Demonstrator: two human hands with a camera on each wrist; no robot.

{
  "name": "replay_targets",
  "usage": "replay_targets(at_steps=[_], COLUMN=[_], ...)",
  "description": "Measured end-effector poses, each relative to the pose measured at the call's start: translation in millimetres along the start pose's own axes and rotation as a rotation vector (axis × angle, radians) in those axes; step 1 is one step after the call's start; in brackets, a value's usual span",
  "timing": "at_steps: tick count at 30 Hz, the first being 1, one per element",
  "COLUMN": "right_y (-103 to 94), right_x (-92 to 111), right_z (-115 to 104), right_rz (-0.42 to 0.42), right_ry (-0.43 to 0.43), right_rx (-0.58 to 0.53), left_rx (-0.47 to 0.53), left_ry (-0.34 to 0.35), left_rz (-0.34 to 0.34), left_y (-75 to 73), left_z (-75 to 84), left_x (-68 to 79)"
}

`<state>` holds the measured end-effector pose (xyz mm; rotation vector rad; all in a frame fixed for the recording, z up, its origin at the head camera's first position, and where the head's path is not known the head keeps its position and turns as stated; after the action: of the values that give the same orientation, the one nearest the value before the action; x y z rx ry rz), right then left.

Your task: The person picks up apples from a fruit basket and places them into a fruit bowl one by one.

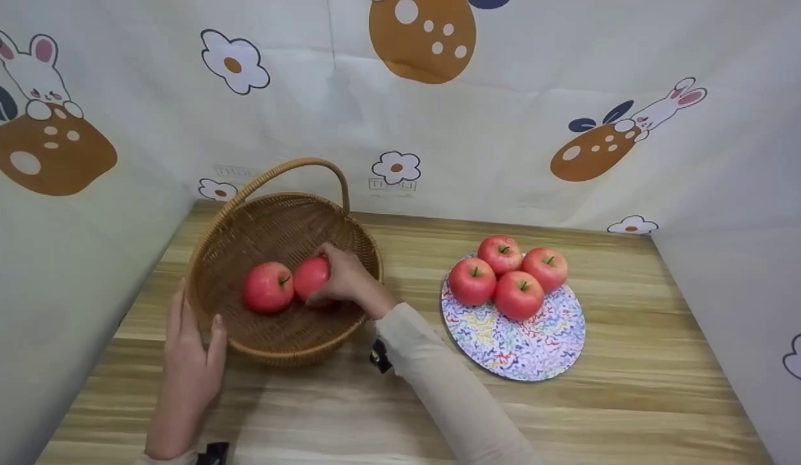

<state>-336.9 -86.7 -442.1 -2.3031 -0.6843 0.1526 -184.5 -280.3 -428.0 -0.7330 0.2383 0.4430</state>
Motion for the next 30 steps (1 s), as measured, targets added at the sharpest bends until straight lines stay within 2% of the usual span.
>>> replay_targets(at_steps=[10, 18, 30], right_y=[-10.5, -13.0, -20.4], right_x=[2.6, 3.8, 6.4], right_z=[-5.5, -5.1, -14.4], right_rz=[0.106, 0.132, 0.156], right_ry=[-0.034, 0.003, -0.029], right_rx=[-0.015, -0.042, -0.054], left_rx=[0.013, 0.000, 0.010], left_ry=[0.016, 0.014, -0.006], left_rz=[0.000, -0.002, -0.018], left_y=[-0.4, -0.8, 0.1], left_z=[-1.3, -1.6, -5.9], left_x=[-1.6, -0.4, 0.5])
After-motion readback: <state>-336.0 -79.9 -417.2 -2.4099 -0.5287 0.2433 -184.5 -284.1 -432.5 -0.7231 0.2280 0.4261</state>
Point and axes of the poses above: each hand's wrist, its own x-axis away from the middle knuckle, its own y-axis out of the palm, z = x × y, the point moved 10 cm from there along -x, towards the middle knuckle, and after that the axes turned 4 degrees about -y, right-handed, at the moved point
